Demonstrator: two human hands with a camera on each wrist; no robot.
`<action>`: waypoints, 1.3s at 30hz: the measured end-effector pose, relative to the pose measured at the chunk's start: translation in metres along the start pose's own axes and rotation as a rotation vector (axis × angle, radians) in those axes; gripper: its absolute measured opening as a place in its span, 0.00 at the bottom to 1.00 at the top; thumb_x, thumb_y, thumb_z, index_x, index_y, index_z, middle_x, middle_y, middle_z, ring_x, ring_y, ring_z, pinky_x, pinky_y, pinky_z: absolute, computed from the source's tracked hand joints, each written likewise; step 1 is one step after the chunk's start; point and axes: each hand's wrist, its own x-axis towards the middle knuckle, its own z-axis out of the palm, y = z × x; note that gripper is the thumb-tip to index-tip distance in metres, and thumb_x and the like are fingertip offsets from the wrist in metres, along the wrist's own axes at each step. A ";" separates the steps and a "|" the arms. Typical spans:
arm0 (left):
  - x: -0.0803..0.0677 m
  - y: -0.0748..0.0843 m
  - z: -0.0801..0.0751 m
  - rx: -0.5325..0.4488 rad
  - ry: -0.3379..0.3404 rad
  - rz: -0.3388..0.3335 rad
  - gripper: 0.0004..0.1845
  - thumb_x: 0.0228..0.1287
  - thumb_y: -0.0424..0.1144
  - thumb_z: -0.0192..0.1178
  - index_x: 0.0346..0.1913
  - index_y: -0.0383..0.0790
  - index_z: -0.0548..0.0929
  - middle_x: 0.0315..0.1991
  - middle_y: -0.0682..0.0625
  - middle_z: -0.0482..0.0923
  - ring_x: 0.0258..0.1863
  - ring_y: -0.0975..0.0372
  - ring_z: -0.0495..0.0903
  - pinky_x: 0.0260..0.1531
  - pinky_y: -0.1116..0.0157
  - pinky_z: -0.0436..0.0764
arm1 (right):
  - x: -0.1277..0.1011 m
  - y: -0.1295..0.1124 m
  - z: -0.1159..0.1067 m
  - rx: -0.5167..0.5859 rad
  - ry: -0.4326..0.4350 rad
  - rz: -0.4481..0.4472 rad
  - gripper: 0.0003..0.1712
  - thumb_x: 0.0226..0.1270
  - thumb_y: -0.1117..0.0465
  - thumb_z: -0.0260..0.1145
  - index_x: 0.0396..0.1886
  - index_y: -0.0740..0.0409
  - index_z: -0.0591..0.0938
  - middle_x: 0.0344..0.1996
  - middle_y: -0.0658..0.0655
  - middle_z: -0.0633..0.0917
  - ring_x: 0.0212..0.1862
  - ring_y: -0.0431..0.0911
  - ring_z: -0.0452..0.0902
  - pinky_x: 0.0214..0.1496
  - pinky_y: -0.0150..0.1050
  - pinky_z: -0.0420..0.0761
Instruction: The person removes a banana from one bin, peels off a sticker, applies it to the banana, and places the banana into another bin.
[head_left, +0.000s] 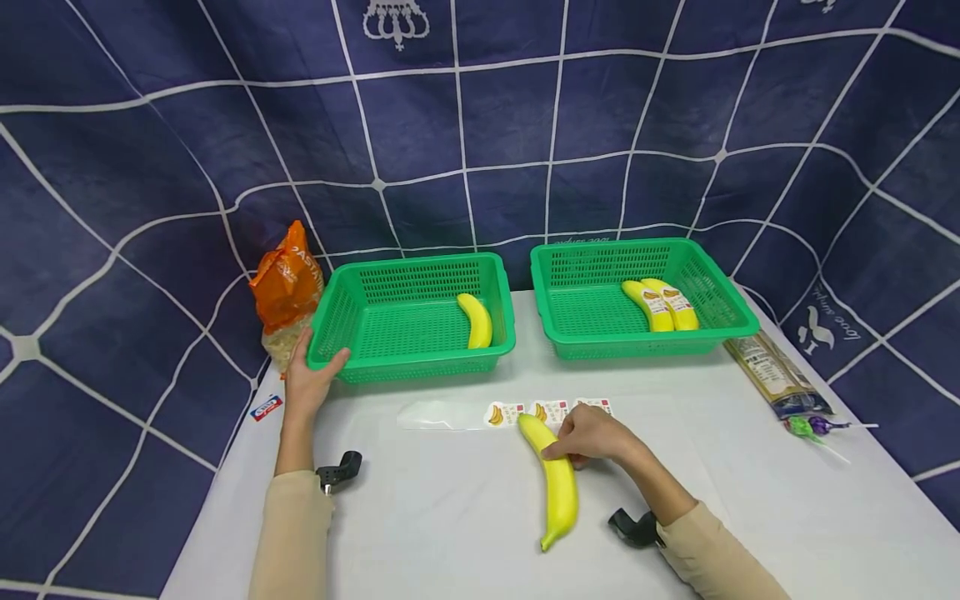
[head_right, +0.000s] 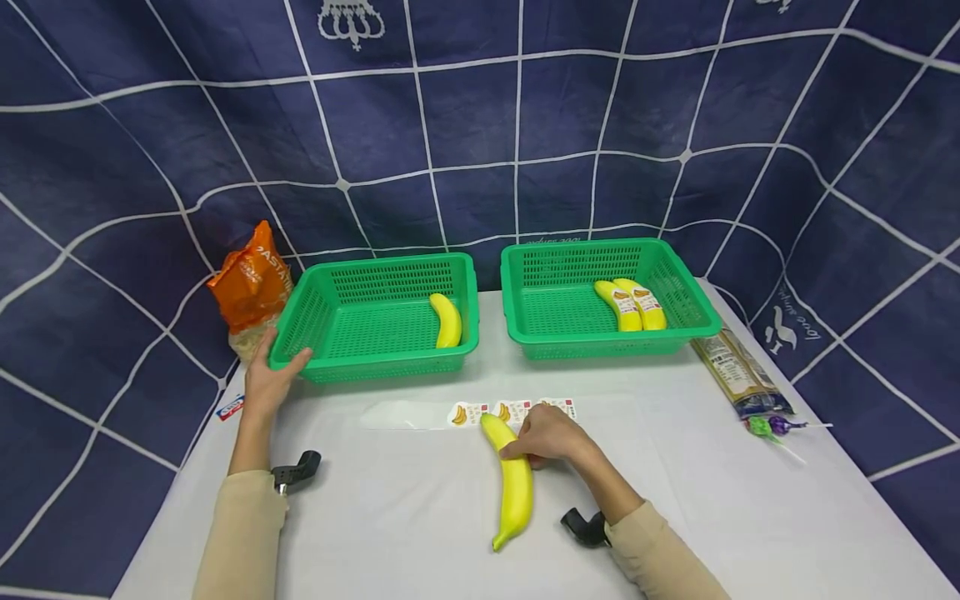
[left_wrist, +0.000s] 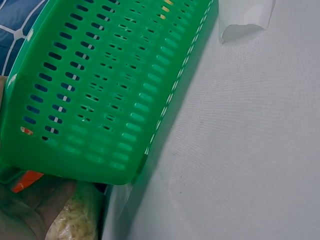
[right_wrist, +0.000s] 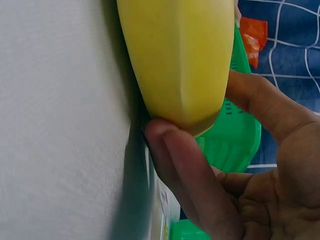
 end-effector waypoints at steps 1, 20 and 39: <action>0.000 0.000 0.000 -0.002 0.006 -0.004 0.50 0.58 0.53 0.68 0.78 0.48 0.51 0.79 0.55 0.45 0.79 0.53 0.44 0.77 0.48 0.48 | 0.000 0.001 0.000 0.004 -0.007 -0.002 0.18 0.47 0.50 0.79 0.13 0.56 0.83 0.09 0.48 0.78 0.15 0.39 0.75 0.22 0.33 0.79; -0.008 0.001 -0.005 0.009 0.018 -0.030 0.51 0.60 0.57 0.65 0.79 0.48 0.48 0.80 0.50 0.44 0.78 0.51 0.45 0.76 0.49 0.50 | -0.002 -0.003 0.005 -0.016 -0.014 0.020 0.18 0.49 0.49 0.78 0.19 0.57 0.84 0.14 0.51 0.81 0.19 0.41 0.77 0.25 0.34 0.80; -0.031 0.016 -0.015 0.072 0.084 -0.025 0.54 0.58 0.58 0.66 0.79 0.45 0.47 0.79 0.41 0.43 0.76 0.42 0.49 0.72 0.41 0.56 | -0.001 0.002 -0.008 0.044 0.006 0.010 0.15 0.51 0.49 0.77 0.24 0.57 0.87 0.17 0.51 0.83 0.21 0.42 0.77 0.30 0.40 0.82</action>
